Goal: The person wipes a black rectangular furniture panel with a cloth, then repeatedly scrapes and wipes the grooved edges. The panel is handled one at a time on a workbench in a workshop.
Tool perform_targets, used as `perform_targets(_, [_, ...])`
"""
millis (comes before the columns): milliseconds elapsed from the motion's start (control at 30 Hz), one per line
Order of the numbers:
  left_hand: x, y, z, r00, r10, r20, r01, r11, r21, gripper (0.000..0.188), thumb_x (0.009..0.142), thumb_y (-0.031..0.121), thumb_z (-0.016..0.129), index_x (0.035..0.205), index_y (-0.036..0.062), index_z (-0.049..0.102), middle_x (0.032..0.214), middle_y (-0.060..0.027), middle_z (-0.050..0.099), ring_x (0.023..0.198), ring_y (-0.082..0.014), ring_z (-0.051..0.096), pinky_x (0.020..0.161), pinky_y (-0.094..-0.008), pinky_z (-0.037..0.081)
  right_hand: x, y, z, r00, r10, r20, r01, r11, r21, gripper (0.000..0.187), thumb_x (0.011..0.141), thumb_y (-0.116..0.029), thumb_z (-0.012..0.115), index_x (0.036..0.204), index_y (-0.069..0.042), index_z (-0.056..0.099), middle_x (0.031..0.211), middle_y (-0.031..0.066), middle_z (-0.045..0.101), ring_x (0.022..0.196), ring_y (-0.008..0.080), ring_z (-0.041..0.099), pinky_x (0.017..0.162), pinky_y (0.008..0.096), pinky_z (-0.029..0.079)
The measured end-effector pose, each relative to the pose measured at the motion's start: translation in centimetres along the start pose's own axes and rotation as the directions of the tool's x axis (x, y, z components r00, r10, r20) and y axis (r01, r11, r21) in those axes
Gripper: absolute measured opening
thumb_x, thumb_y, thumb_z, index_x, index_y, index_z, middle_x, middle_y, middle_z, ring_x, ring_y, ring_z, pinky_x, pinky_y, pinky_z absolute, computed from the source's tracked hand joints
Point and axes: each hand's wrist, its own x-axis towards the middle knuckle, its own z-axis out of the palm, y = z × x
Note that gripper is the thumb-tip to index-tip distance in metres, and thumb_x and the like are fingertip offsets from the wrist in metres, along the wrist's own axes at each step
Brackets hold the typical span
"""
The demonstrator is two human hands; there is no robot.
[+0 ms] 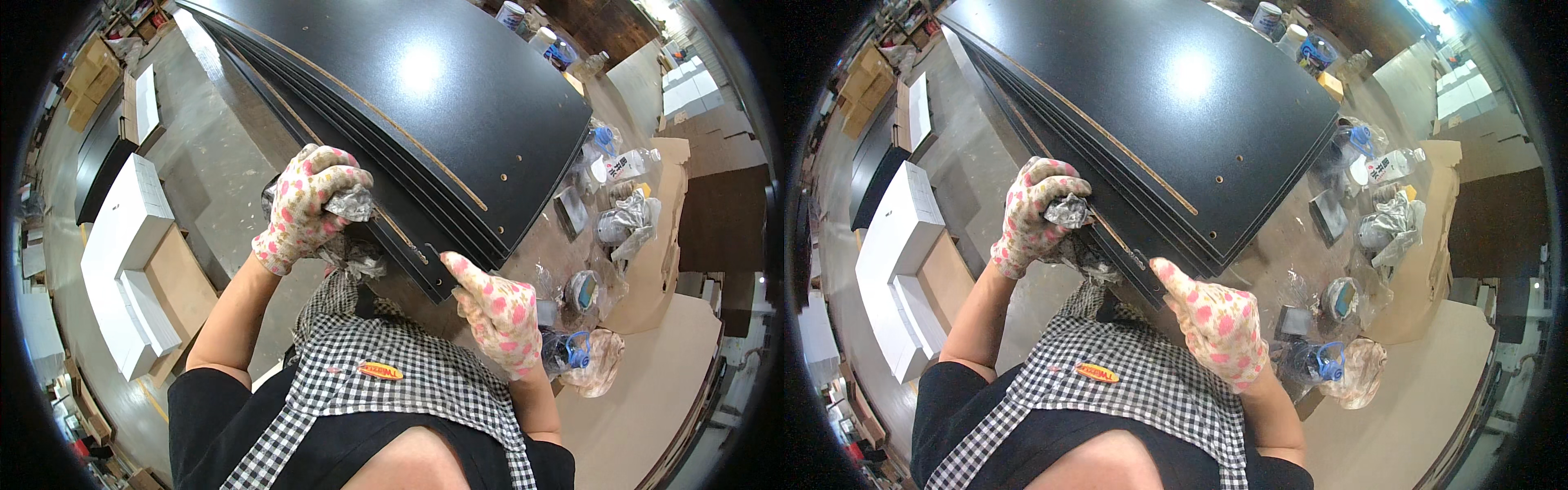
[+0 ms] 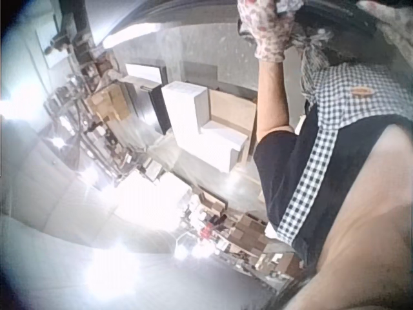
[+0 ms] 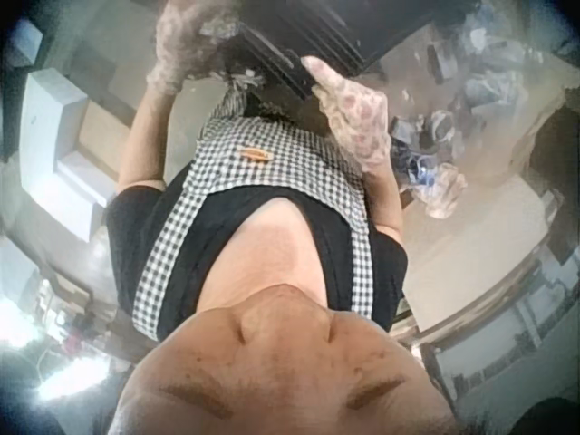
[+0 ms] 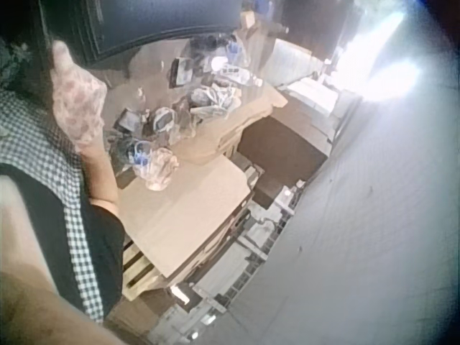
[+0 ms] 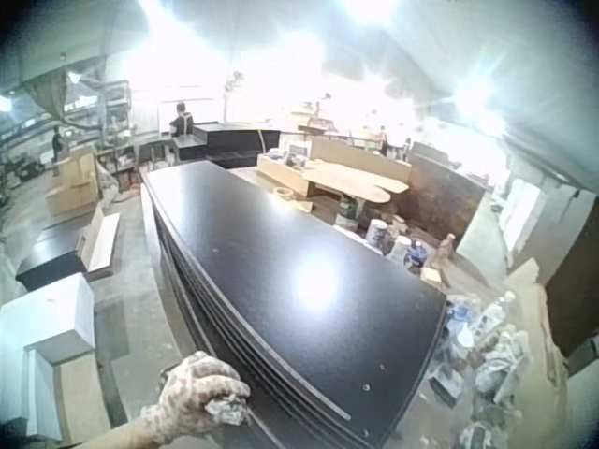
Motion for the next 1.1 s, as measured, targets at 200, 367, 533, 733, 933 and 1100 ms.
perform_targets(200, [0.9, 0.8, -0.9, 0.992, 0.034, 0.121, -0.045, 0.995, 0.088, 0.036, 0.059, 0.033, 0.08, 0.087, 0.0163, 0.065, 0.095, -0.0048, 0.056, 0.087, -0.0277, 0.055, 0.075, -0.0397, 0.047, 1.1, 0.2, -0.2, 0.996, 0.026, 0.083, -0.029, 0.999, 0.041, 0.052, 0.075, 0.008, 0.055, 0.125, -0.003, 0.06, 0.079, 0.0093, 0.067, 0.058, 0.0146, 0.061, 0.056, 0.0248, 0.05])
perform_targets(367, [1.2, 1.1, -1.2, 0.98, 0.004, 0.2, -0.032, 0.99, 0.137, 0.037, 0.057, 0.032, 0.082, 0.086, 0.0161, 0.064, 0.096, -0.0045, 0.055, 0.088, -0.0277, 0.054, 0.074, -0.04, 0.046, 1.2, 0.4, -0.5, 0.986, 0.069, 0.149, -0.076, 0.996, 0.041, 0.059, 0.068, 0.007, 0.053, 0.125, -0.005, 0.061, 0.08, 0.0094, 0.067, 0.06, 0.016, 0.062, 0.058, 0.0264, 0.052])
perform_targets(533, [1.4, 1.1, -1.2, 0.977, -0.007, 0.211, -0.022, 0.991, 0.135, 0.039, 0.055, 0.031, 0.083, 0.085, 0.0162, 0.064, 0.096, -0.0048, 0.055, 0.088, -0.0279, 0.054, 0.074, -0.0399, 0.046, 1.1, 0.5, -0.7, 0.987, 0.082, 0.135, -0.079, 0.996, -0.029, 0.057, 0.069, 0.007, 0.054, 0.124, -0.006, 0.062, 0.078, 0.0086, 0.066, 0.06, 0.0154, 0.062, 0.057, 0.0262, 0.051])
perform_targets(733, [1.5, 1.0, -1.3, 0.976, -0.001, 0.218, -0.028, 0.991, 0.129, 0.04, 0.054, 0.032, 0.083, 0.084, 0.0166, 0.063, 0.096, -0.0046, 0.055, 0.087, -0.0279, 0.054, 0.074, -0.0395, 0.046, 0.9, 1.1, -1.2, 0.988, 0.089, 0.124, -0.092, 0.996, 0.018, 0.051, 0.074, 0.003, 0.058, 0.123, -0.009, 0.062, 0.071, 0.0051, 0.062, 0.058, 0.0176, 0.06, 0.054, 0.0282, 0.049])
perform_targets(933, [1.4, 0.9, -1.2, 0.973, -0.011, 0.232, -0.024, 0.989, 0.149, 0.04, 0.053, 0.033, 0.083, 0.084, 0.0167, 0.063, 0.094, -0.0044, 0.054, 0.087, -0.027, 0.054, 0.075, -0.039, 0.046, 1.2, 1.5, -1.9, 0.962, 0.233, 0.144, -0.269, 0.897, 0.349, 0.048, 0.075, -0.003, 0.052, 0.122, -0.005, 0.065, 0.07, 0.0011, 0.058, 0.058, 0.0061, 0.05, 0.053, 0.0201, 0.041])
perform_targets(1100, [1.4, 0.9, -1.3, 0.978, -0.002, 0.206, -0.02, 0.994, 0.106, 0.04, 0.053, 0.033, 0.083, 0.084, 0.0166, 0.063, 0.094, -0.0044, 0.054, 0.086, -0.027, 0.054, 0.075, -0.0393, 0.046, 1.2, 0.4, -1.6, 0.971, 0.169, 0.169, -0.219, 0.911, 0.35, 0.043, 0.08, -0.007, 0.056, 0.122, -0.004, 0.063, 0.074, 0.0045, 0.062, 0.06, 0.011, 0.056, 0.055, 0.0244, 0.045])
